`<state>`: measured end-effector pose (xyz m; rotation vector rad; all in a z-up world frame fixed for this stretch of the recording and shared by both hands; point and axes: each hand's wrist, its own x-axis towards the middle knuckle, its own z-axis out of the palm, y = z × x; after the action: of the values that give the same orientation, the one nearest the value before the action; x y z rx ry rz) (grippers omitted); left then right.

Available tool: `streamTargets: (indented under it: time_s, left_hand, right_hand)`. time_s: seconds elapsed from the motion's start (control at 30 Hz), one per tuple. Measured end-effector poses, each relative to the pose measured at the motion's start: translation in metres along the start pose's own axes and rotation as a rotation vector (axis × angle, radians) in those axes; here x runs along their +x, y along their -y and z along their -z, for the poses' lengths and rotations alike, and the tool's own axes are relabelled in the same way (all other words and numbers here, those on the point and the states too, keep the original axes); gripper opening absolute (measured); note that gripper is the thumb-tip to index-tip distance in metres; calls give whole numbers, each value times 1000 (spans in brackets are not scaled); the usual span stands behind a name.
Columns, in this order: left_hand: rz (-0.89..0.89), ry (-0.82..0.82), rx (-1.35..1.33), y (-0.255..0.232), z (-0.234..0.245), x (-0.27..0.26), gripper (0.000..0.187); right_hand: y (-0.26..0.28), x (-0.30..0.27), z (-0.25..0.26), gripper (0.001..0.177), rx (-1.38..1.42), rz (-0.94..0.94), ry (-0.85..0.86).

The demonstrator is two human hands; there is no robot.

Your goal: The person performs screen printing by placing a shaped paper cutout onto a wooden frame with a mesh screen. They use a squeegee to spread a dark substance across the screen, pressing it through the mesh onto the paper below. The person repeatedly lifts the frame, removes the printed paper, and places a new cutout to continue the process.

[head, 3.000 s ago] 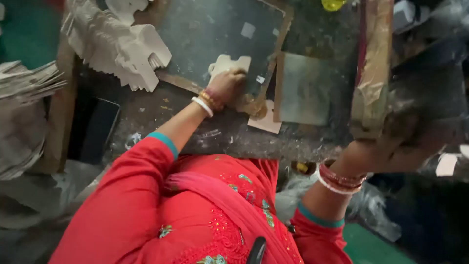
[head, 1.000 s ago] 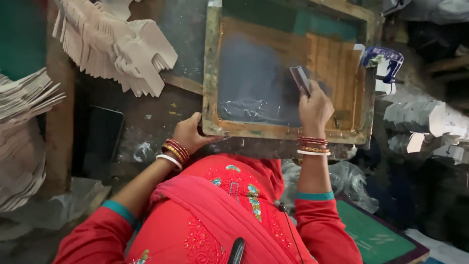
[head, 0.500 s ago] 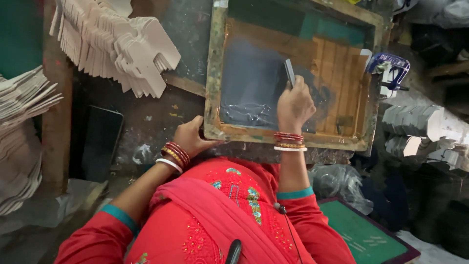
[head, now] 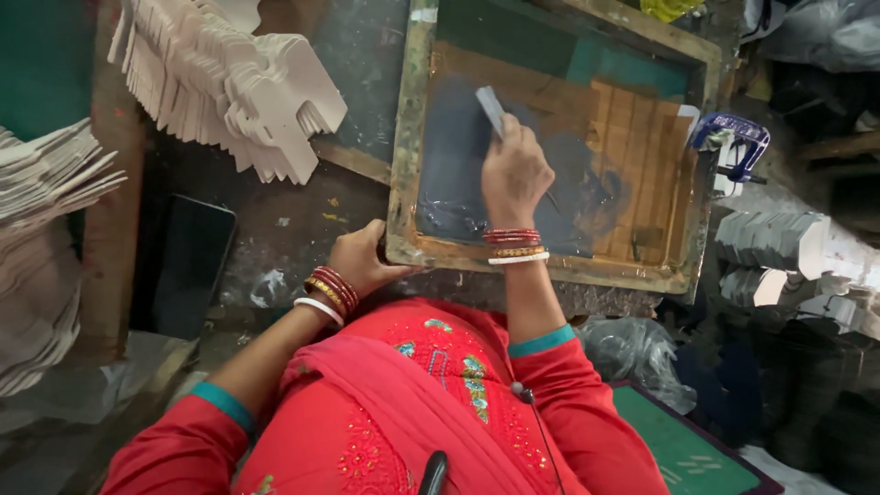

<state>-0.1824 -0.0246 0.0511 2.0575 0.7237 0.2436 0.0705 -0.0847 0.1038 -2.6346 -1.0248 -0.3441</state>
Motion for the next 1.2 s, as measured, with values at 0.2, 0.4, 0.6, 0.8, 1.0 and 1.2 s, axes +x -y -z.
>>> streamTargets:
  time_s: [0.2, 0.4, 0.6, 0.8, 1.0, 1.2]
  left_hand:
    - [41, 20, 15, 6, -3, -1, 66]
    - [-16, -18, 26, 1, -1, -3, 69]
    - [-65, -44, 26, -2, 2, -3, 67]
    - [-25, -34, 12, -11, 6, -4, 64]
    - [-3, -21, -2, -10, 6, -6, 61]
    - [-70, -59, 16, -9, 6, -7, 63]
  right_hand:
    - [4, 2, 8, 33, 131, 229, 20]
    - [-14, 20, 30, 35, 296, 529, 181]
    - [-32, 13, 55, 42, 355, 709, 314]
    - [-42, -3, 68, 44, 348, 804, 443]
    - [-47, -15, 77, 37, 396, 907, 456]
    - [-49, -7, 82, 29, 309, 1024, 554]
